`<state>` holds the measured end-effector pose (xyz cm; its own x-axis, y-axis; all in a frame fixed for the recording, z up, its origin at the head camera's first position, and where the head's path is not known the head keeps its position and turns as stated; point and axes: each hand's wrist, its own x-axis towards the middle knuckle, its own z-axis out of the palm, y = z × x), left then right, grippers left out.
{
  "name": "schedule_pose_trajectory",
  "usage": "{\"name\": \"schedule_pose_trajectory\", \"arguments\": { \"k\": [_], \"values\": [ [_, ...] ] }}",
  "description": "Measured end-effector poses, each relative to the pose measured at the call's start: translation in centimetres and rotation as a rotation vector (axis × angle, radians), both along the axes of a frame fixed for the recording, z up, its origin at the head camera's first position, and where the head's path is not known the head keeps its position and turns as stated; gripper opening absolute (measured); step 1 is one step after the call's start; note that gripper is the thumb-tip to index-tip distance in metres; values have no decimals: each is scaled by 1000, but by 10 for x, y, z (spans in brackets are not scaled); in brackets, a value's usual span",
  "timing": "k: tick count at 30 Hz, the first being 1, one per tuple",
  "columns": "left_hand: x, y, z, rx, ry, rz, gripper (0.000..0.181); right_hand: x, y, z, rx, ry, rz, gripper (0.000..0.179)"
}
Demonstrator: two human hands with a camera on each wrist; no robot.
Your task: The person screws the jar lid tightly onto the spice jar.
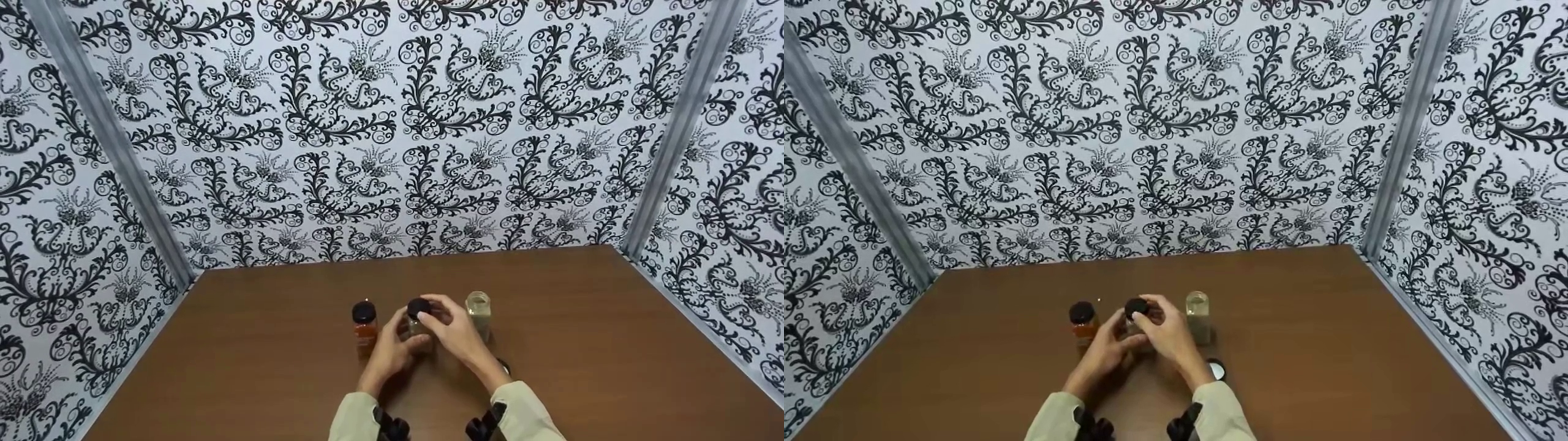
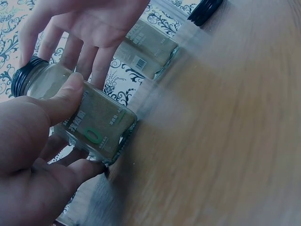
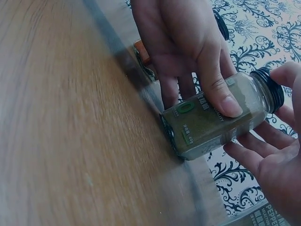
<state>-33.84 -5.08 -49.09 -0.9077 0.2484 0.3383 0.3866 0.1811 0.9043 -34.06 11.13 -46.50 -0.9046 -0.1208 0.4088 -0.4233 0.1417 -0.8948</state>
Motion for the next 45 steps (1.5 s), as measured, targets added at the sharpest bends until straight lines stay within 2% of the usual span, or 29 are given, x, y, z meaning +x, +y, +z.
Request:
{"name": "schedule_pose_trajectory", "arguments": {
  "k": [7,13,22,30,36,45],
  "values": [
    [0,-1,-1,-11,-16,-11,58,0,0,0,-2,-10,4,34],
    [-2,0,-2,-47,-18,11,59,2,1,1,-8,-18,22,43],
    [1,0,0,-6,-18,-11,59,1,2,-1,19,-14,2,39],
    [-2,0,-1,-40,-14,15,57,1,0,0,5,-34,-9,37],
    [-3,0,-2,3,-3,-21,59,1,1,-1,-2,-15,14,44],
    [-2,1,-1,14,0,-10,59,-1,0,-1,-10,-6,2,36]
  ]
}}
